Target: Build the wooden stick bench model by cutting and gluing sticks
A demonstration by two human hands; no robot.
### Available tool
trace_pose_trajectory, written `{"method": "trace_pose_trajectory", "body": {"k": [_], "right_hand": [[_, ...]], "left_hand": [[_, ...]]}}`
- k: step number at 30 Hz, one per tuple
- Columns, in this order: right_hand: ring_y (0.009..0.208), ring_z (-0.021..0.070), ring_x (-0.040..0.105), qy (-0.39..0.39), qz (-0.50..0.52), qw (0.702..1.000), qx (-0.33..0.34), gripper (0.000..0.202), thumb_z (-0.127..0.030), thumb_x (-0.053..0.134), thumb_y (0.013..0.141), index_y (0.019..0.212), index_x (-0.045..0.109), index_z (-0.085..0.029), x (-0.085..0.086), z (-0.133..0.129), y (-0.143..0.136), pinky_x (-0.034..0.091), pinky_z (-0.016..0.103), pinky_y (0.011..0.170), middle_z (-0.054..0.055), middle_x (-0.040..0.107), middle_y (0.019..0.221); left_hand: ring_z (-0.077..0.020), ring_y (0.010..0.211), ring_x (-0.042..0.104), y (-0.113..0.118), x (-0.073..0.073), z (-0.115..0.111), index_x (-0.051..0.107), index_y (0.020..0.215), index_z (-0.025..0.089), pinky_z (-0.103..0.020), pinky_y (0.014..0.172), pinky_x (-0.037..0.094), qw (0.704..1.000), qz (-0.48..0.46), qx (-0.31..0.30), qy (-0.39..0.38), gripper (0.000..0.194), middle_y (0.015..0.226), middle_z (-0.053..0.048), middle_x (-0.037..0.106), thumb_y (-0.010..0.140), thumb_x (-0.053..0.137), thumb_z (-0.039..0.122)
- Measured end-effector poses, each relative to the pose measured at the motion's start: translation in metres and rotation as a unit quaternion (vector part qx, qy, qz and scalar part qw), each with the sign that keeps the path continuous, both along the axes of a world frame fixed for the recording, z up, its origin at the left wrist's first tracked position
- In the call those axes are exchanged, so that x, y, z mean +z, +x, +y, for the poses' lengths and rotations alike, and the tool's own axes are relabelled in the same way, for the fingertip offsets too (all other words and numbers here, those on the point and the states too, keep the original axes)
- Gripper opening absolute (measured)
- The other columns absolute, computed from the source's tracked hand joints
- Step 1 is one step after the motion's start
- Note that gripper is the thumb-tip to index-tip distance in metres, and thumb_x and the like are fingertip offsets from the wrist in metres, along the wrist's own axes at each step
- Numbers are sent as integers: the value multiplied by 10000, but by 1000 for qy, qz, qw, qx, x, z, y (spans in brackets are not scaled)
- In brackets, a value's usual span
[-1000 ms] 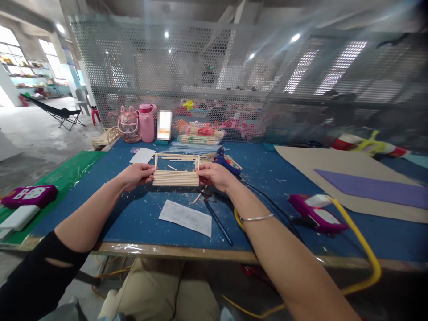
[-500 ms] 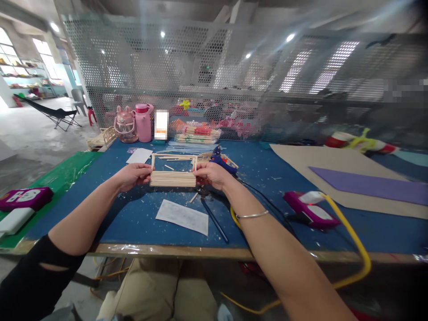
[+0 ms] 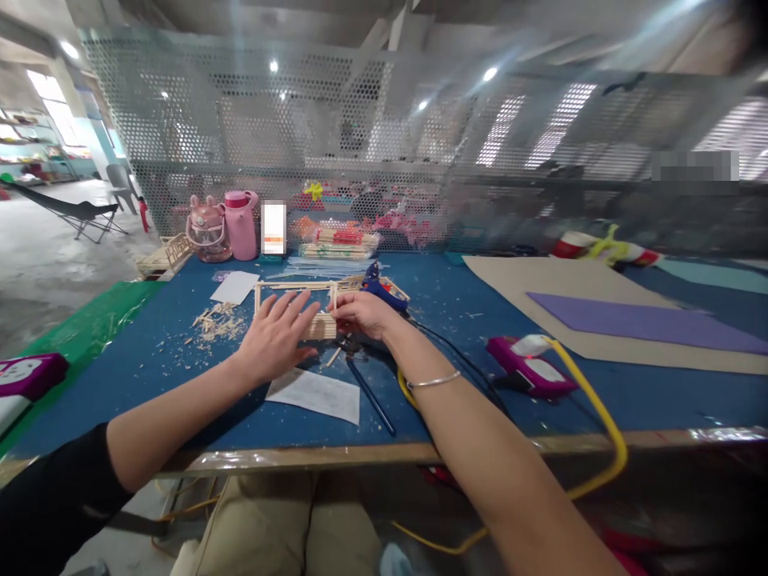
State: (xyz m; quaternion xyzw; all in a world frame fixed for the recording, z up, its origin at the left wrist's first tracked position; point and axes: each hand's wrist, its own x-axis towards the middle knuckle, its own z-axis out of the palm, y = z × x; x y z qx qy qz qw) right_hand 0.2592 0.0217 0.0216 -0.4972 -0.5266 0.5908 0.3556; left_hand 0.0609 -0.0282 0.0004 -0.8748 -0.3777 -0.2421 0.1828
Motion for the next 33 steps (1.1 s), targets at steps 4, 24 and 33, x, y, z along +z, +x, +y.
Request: {"method": "trace_pose_trajectory", "body": {"k": [4,24,33], "right_hand": [[407,72,507,0,-4,1000,-3,117,-42,611,607,642,574,-147,-3,0,-3,463,187,432,-41,554,458],[914,229,613,238,-584,772,76,308,-273,453,837,1125,550,-224,-11,-106,15,421,291,706,88,645,1024],[825,210,630,219,-537,811,74,266,-316,480,826,1025,633,-226,-6,-81,45,406,278,655,61,692,949]], "left_hand": [[-309,1113,430,8,-9,7,314,1353,190,-463,916,285,993,79,87,-17,585,1346,-157,418,817,511,318],[-250,851,545,1,13,37,375,1275,147,-317,674,370,981,163,49,-90,514,991,-116,586,810,505,322],[-248,873,580,-12,14,33,432,1224,201,-320,710,429,969,127,-4,-211,463,1026,-113,603,808,488,396]]}}
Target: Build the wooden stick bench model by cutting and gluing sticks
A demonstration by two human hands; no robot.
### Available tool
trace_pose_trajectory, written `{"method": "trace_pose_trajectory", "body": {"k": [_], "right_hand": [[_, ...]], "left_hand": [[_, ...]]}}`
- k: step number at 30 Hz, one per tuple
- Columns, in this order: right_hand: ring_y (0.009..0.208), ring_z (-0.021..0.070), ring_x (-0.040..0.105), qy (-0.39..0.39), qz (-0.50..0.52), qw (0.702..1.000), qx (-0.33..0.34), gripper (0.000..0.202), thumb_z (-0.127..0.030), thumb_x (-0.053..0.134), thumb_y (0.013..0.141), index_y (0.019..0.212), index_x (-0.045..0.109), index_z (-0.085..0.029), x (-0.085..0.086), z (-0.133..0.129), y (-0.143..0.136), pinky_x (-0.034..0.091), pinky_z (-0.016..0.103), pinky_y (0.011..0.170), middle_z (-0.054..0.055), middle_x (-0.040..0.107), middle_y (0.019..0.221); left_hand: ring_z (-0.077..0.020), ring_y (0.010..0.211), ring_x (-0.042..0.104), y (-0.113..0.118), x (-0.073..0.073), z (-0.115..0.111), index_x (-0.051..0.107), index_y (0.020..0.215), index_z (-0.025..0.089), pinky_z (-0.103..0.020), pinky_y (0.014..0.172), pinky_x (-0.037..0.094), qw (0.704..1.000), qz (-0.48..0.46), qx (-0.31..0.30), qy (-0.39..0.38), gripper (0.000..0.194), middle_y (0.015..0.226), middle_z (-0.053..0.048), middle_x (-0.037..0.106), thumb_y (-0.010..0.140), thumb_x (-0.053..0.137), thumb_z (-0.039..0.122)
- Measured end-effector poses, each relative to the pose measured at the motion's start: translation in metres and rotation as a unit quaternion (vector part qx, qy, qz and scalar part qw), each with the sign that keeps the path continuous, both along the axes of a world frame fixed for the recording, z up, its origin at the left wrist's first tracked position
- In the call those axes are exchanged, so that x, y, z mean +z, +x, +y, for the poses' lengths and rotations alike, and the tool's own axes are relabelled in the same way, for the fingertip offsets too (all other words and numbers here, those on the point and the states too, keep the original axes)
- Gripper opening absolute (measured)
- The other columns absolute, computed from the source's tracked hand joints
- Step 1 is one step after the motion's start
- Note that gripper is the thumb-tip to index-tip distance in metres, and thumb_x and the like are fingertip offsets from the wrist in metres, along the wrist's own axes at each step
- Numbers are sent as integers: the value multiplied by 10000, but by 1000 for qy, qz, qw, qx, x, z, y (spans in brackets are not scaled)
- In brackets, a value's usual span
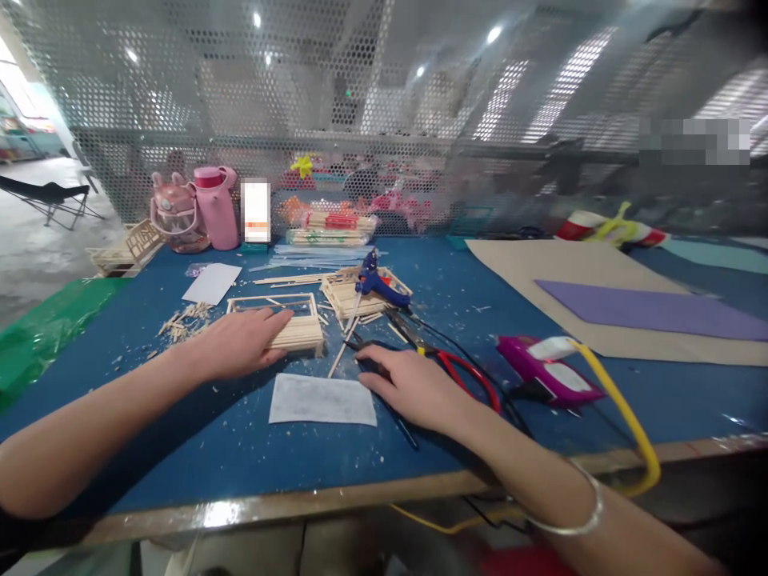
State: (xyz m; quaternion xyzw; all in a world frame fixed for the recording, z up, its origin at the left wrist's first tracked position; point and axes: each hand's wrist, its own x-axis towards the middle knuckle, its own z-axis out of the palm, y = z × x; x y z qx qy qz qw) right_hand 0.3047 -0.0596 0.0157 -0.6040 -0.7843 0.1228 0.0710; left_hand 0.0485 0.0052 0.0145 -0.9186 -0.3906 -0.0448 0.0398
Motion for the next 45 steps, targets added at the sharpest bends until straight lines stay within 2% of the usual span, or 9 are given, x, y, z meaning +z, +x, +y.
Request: {"method": "trace_pose_trajectory", "body": {"k": [4,8,16,21,24,27,30,32,45], "right_hand": [[720,168,612,77,43,995,35,333,-303,388,878,778,686,-193,17,23,-5,382,269,625,45,698,803],[832,160,605,115,76,982,129,279,-253,413,868,934,674,-180,29,54,-29,392,258,693,45,696,931],[779,180,577,81,-89,970,212,287,-234,403,847,848,682,-167,28,84,-79,327,266,601,87,683,876],[641,124,511,30,-47,973,222,156,-190,478,789,745,626,-162,42,99,-69,293,236,551,39,639,732],[615,112,484,110,58,978,167,153,-222,451,827,738,555,-155,45,92,-50,306,236,561,25,588,686],[529,93,473,52,230,962,138,154,-285,395,870,799,467,-170,34,68,-33,336,225,522,-12,531,614],[509,93,505,-112,274,937,185,140,-299,395,872,801,426,-183,15,41,-30,363,216,494,-17,543,616],[547,98,500,-112,228,940,226,122,-259,410,864,782,447,-178,3,29,-33,378,224,536,-11,543,625],[603,110,440,-61,96,940,323,152,-156,441,838,693,484,-164,2,20,-41,353,228,601,-10,481,641]], "left_hand": [[-250,968,565,-1,2,1,413,1237,200,-341,773,431,999,-8,-4,-38,484,1120,-114,586,859,341,493],[-223,983,561,0,7,2,501,1110,193,-345,796,421,996,-42,18,-82,484,1097,-91,602,914,144,454],[-223,814,584,3,6,1,526,939,170,-349,688,436,997,-32,30,-65,426,876,-78,620,917,176,413],[-297,1113,446,-1,5,-12,468,1161,105,-450,881,387,967,-184,12,174,386,1197,-175,515,870,406,351],[-246,1052,480,-4,5,-31,528,1096,142,-406,897,386,933,-232,-115,251,278,1112,-125,574,836,484,229],[-153,777,555,-2,-5,-47,593,980,173,-280,724,447,954,-178,-202,134,212,848,-46,633,861,418,151],[-143,726,565,3,-19,-52,636,903,168,-246,650,452,977,-151,-151,-20,224,800,-44,619,873,417,203],[-155,757,571,6,-26,-51,656,876,165,-255,671,456,977,-149,-127,-79,220,838,-60,610,862,450,241],[-142,713,550,9,-24,-46,675,845,157,-243,647,426,978,-119,-129,-114,226,844,-62,584,855,463,233]]}}
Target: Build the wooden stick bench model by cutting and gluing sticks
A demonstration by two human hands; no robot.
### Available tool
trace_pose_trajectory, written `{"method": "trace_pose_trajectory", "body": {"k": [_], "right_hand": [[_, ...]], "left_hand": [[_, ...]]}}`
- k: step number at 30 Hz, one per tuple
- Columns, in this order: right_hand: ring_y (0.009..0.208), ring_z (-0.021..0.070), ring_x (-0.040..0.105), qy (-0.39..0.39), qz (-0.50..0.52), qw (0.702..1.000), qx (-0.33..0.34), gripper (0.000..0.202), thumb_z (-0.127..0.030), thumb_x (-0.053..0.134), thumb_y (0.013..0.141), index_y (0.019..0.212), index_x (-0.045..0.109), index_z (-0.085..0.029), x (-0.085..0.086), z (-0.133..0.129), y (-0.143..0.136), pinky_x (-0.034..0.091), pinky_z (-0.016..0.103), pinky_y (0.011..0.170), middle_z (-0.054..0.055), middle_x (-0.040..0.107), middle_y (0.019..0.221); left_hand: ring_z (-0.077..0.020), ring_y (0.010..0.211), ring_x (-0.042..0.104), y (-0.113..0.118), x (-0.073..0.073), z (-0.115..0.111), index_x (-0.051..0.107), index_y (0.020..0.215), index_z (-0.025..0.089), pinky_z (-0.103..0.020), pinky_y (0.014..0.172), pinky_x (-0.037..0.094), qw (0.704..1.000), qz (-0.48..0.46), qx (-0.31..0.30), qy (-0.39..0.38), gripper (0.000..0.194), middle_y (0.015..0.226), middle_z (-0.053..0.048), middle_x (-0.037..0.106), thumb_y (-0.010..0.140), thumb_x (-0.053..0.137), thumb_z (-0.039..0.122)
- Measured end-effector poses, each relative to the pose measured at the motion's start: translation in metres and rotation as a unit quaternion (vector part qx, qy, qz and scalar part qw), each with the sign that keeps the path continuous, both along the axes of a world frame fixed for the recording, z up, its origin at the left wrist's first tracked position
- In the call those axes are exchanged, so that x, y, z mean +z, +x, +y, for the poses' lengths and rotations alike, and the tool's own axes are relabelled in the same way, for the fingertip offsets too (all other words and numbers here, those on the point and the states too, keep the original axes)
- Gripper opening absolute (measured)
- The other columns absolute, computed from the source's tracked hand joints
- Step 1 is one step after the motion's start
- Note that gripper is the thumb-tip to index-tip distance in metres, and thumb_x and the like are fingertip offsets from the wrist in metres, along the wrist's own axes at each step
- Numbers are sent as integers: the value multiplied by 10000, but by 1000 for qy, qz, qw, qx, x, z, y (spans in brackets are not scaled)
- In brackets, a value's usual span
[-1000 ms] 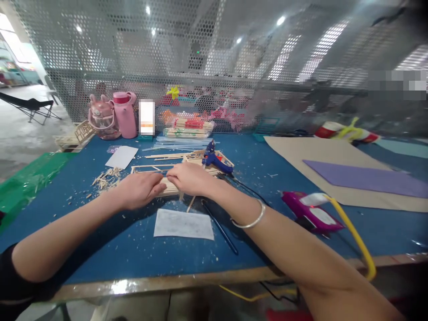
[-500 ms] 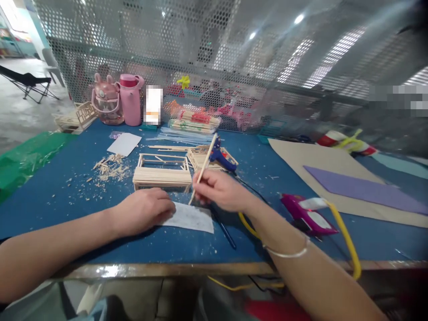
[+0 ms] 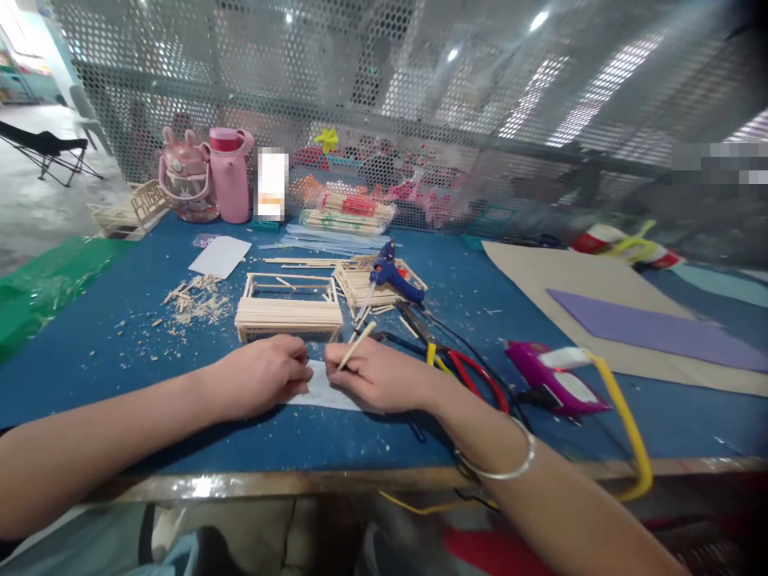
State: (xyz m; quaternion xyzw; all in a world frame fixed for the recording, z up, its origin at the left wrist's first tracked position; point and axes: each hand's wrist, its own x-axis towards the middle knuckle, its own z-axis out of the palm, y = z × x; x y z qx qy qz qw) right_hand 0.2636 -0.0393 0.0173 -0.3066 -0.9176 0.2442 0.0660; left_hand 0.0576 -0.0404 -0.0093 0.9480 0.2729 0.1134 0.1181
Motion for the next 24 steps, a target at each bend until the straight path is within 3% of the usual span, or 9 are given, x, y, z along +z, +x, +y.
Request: {"method": "trace_pose_trajectory", "body": {"k": [24], "right_hand": [[653,129,477,35,0,999,33,190,-157,385,879,736,509,-161,-7,-7,-6,389,246,638,25,543,722]], "left_hand": [[-147,727,559,1,3,1,657,778,152,-240,640,424,1000,-7,1,-12,187,825,-63,587,836,485,197]]}}
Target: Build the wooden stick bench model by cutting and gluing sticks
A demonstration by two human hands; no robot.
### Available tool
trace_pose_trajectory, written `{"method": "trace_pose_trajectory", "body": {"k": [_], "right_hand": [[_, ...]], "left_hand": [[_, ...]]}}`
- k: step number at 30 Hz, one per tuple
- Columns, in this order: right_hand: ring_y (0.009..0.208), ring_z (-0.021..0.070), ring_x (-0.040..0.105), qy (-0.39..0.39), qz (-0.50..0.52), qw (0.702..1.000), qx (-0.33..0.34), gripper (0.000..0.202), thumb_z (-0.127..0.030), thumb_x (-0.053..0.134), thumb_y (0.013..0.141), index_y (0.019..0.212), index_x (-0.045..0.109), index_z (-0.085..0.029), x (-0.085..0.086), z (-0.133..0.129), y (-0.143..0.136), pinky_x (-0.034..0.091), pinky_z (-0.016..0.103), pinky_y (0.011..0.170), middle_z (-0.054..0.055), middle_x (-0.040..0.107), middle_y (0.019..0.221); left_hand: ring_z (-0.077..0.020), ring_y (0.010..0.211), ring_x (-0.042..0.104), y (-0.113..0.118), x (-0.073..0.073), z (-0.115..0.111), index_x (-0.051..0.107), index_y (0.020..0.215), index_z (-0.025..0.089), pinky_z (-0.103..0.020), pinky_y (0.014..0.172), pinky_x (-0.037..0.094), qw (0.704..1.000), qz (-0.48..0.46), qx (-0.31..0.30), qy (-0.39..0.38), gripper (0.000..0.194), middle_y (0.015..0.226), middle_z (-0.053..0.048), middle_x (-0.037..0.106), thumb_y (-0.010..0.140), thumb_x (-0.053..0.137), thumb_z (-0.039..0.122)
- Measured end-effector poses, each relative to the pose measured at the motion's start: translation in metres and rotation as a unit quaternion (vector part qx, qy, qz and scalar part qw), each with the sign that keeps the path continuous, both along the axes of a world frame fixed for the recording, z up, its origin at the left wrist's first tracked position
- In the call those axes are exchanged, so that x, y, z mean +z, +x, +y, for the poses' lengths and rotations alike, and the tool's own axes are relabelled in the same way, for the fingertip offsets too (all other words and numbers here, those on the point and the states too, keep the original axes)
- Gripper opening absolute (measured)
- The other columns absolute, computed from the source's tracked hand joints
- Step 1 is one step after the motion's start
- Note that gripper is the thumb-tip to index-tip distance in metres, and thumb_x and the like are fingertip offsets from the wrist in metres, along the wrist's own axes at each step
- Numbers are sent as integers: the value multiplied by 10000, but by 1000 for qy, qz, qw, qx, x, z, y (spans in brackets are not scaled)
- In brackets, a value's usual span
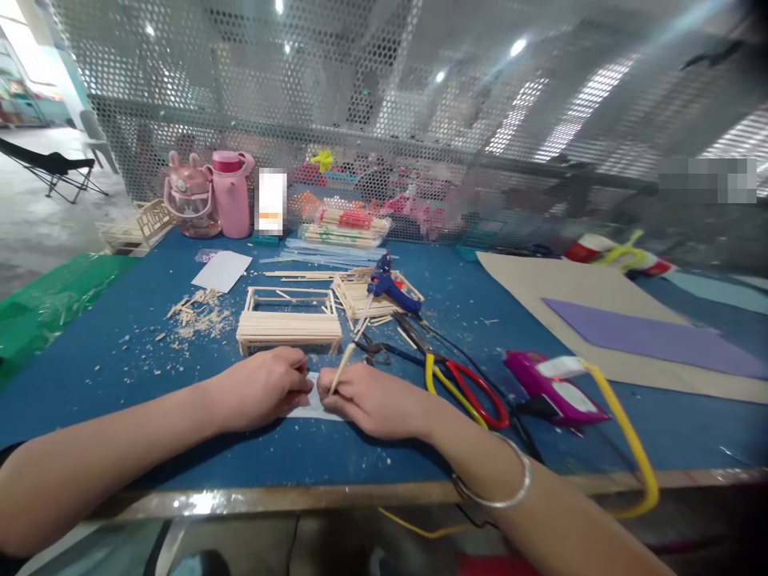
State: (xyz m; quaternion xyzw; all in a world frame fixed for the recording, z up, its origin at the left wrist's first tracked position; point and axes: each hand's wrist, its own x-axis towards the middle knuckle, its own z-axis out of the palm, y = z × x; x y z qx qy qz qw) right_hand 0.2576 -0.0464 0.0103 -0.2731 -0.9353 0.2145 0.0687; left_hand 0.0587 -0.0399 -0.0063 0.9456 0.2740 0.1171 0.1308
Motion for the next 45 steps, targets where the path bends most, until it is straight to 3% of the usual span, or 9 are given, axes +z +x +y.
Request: {"method": "trace_pose_trajectory", "body": {"k": [3,6,29,33,38,40,42,44,45], "right_hand": [[658,136,483,19,22,999,-29,202,-185,367,894,759,515,-158,-5,2,0,399,260,649,31,546,724],[684,143,498,27,24,999,-9,227,-193,363,898,752,531,-154,-7,3,0,407,270,679,43,557,740],[674,148,518,46,25,998,-38,232,-175,394,878,718,561,-149,-8,0,-2,417,276,678,51,575,730],[670,136,513,59,136,984,-101,205,-211,395,881,726,521,-169,-3,1,3,420,267,668,37,562,727],[658,115,541,-13,257,951,-171,247,-308,320,923,841,508,-171,9,3,12,427,234,602,41,568,768],[563,99,504,-23,249,950,-186,245,-329,321,925,818,484,-179,14,7,16,395,219,541,4,543,672],[527,92,463,13,207,962,-179,242,-334,360,914,767,480,-183,20,12,17,356,213,525,-22,509,605],[554,92,465,64,153,975,-144,240,-324,395,903,762,521,-176,27,14,13,332,213,540,-14,533,628],[568,93,475,81,129,981,-121,241,-319,401,902,780,548,-172,29,14,9,327,213,548,-6,558,654]], "left_hand": [[-145,720,559,0,0,0,659,792,154,-242,643,426,1000,-3,-1,-3,180,822,-61,582,835,492,204],[-151,727,561,0,-1,0,660,798,154,-248,648,430,1000,-6,1,-3,182,829,-64,584,835,492,212],[-150,706,568,-2,-3,0,663,783,156,-247,628,436,1000,-11,-3,16,208,810,-65,580,842,472,214],[-147,710,577,-3,-3,-3,666,845,162,-247,639,452,999,-16,-8,30,209,834,-66,599,848,467,223],[-138,805,598,-15,9,-3,636,968,185,-240,707,477,990,-99,-35,95,228,906,-59,637,867,431,190],[-135,821,599,-24,15,1,627,984,177,-238,713,484,977,-175,19,120,222,924,-66,643,865,441,197],[-136,787,600,-32,21,6,614,1012,164,-249,691,493,955,-248,113,119,229,899,-70,646,861,455,233],[-142,750,596,-36,24,8,574,1094,156,-266,657,500,938,-295,164,78,297,898,-74,645,848,481,296],[-148,758,596,-36,24,7,538,1151,153,-274,656,504,937,-309,160,42,358,923,-80,643,841,493,326]]}}
